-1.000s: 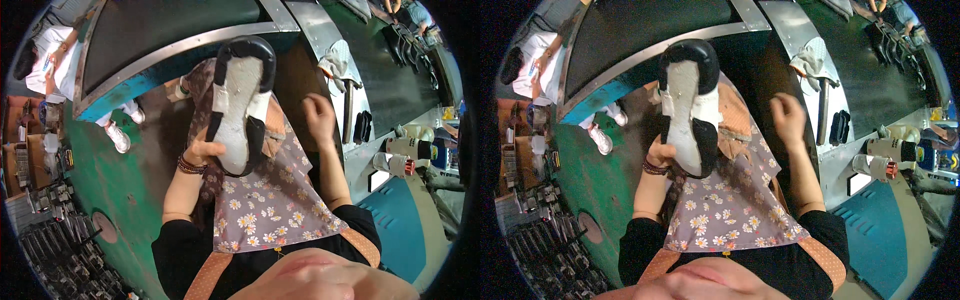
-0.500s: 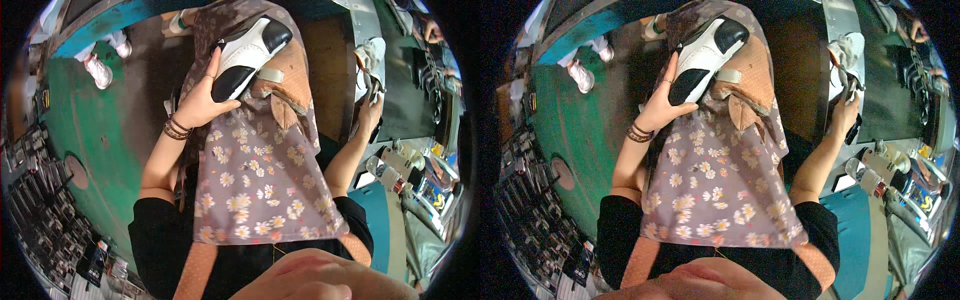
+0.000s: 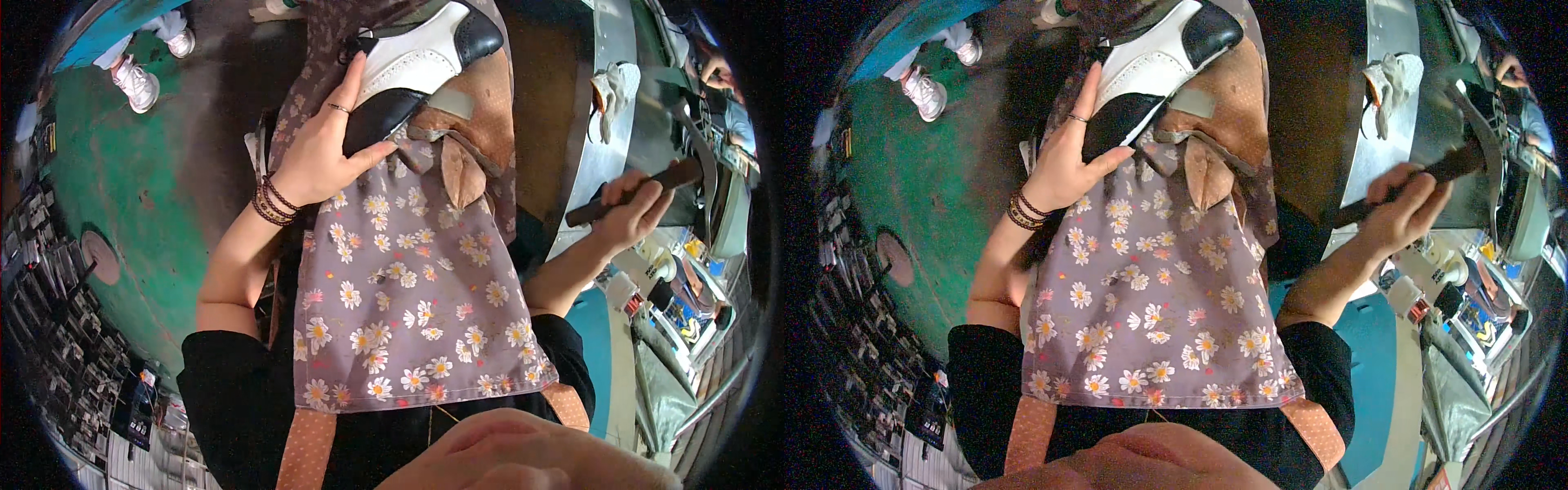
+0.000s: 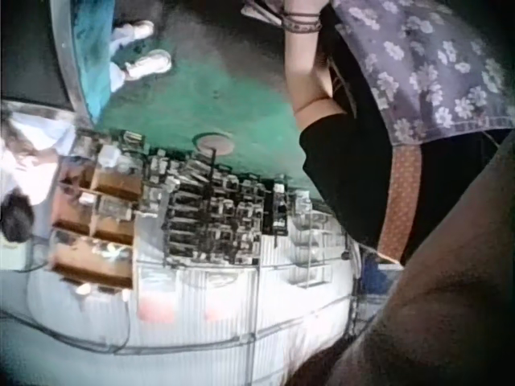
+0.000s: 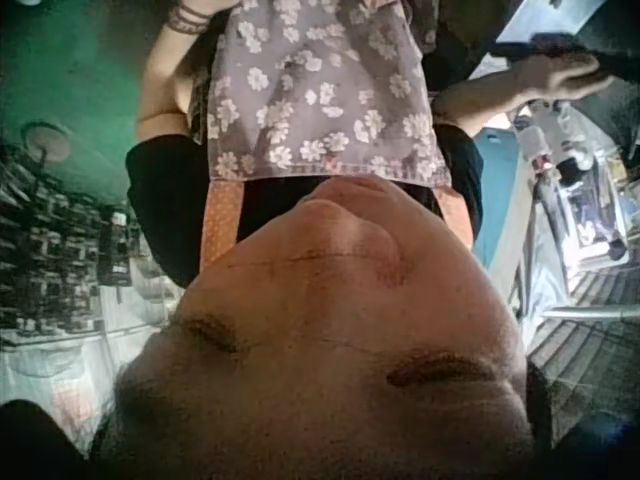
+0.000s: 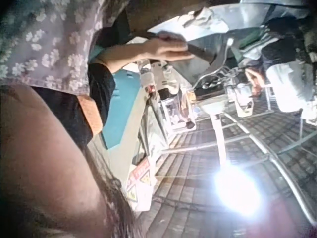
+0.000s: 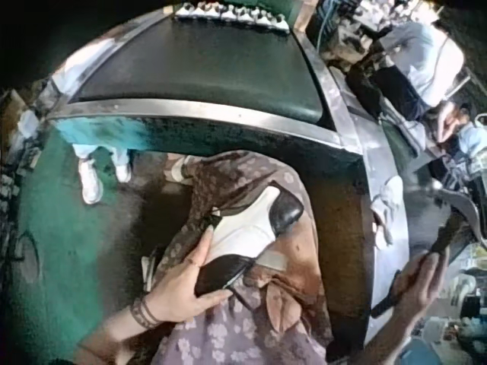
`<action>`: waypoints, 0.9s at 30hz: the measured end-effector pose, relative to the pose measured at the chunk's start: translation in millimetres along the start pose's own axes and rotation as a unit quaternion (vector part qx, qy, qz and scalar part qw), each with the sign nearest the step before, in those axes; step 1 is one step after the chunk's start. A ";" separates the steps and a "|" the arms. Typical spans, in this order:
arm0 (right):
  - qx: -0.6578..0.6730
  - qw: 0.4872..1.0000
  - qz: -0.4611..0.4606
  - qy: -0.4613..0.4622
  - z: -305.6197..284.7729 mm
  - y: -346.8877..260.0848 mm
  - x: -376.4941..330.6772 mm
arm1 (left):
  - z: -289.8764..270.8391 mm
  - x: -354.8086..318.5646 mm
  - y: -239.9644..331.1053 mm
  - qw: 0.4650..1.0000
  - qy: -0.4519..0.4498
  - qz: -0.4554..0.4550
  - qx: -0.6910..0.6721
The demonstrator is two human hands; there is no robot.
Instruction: The person uses a hammer to tap and shape the heel area of a black shoe held against a floral-patterned cloth. The person briefly handles a smartphone and a pink water bottle before resuming the hammering task on the shoe. The person repeats this process on a second black shoe.
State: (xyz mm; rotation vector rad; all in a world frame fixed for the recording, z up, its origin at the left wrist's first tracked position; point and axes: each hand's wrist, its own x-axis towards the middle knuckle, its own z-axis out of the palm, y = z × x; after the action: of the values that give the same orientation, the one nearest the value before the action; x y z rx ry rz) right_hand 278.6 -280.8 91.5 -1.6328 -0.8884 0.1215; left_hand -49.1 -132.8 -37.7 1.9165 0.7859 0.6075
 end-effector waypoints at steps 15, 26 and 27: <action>-0.276 0.678 -0.216 -0.646 85.8 -26.6 -44.1 | 5.5 -4.1 -12.5 0.998 0.056 0.004 -0.001; -0.243 0.721 -0.294 -0.579 94.6 -43.5 -53.2 | 4.9 -4.3 -18.2 0.998 0.042 0.026 -0.037; -0.231 0.726 -0.271 -0.589 94.2 -54.4 -52.8 | 5.3 -5.3 -19.1 0.998 0.040 0.023 -0.043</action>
State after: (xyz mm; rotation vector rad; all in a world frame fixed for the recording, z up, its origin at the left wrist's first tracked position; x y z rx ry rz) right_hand 165.7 -237.6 92.6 -1.5564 -2.5176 0.6121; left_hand -54.1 -133.2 -57.6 1.8442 0.7563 0.7390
